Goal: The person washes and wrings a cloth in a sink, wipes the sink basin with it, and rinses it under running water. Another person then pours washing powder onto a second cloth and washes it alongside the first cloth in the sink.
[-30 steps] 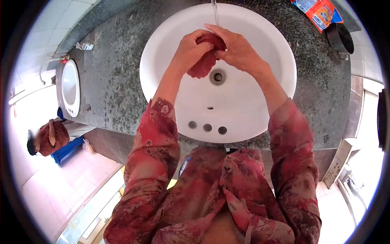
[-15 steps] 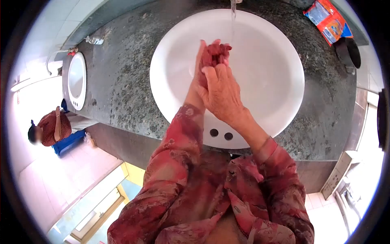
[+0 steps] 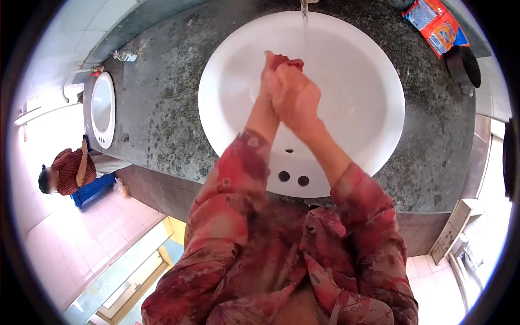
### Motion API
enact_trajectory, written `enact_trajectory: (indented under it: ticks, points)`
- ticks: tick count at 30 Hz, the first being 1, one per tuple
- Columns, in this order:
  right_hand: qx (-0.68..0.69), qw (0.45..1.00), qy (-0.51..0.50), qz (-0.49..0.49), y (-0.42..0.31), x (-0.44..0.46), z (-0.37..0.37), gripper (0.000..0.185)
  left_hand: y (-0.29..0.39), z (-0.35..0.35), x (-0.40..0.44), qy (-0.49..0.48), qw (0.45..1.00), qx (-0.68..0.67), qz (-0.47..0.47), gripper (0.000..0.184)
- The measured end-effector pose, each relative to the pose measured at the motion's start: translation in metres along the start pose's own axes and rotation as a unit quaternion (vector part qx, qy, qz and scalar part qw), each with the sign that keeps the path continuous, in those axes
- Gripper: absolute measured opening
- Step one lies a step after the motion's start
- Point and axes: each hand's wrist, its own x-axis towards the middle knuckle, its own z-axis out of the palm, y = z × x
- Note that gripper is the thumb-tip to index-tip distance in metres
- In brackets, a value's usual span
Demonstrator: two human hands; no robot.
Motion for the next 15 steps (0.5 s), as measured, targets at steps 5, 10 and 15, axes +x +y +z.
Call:
enact_trajectory:
  ticks: [5,10,15]
  points:
    - [-0.034,0.971,-0.081,0.221,0.041,0.033,-0.005,0.040,-0.039,0.043,-0.007,0.183,0.980,-0.082,0.006,0.041]
    - [0.081,0.994,0.063,0.036,-0.028,-0.030,0.000,0.030,-0.002,-0.042,0.009,-0.105,0.992,-0.074,-0.010,0.039]
    - [-0.078,0.997,0.015,0.020,0.055,-0.001,0.028,0.013,-0.023,0.040,-0.018,0.244,0.969,-0.028,-0.025,0.030]
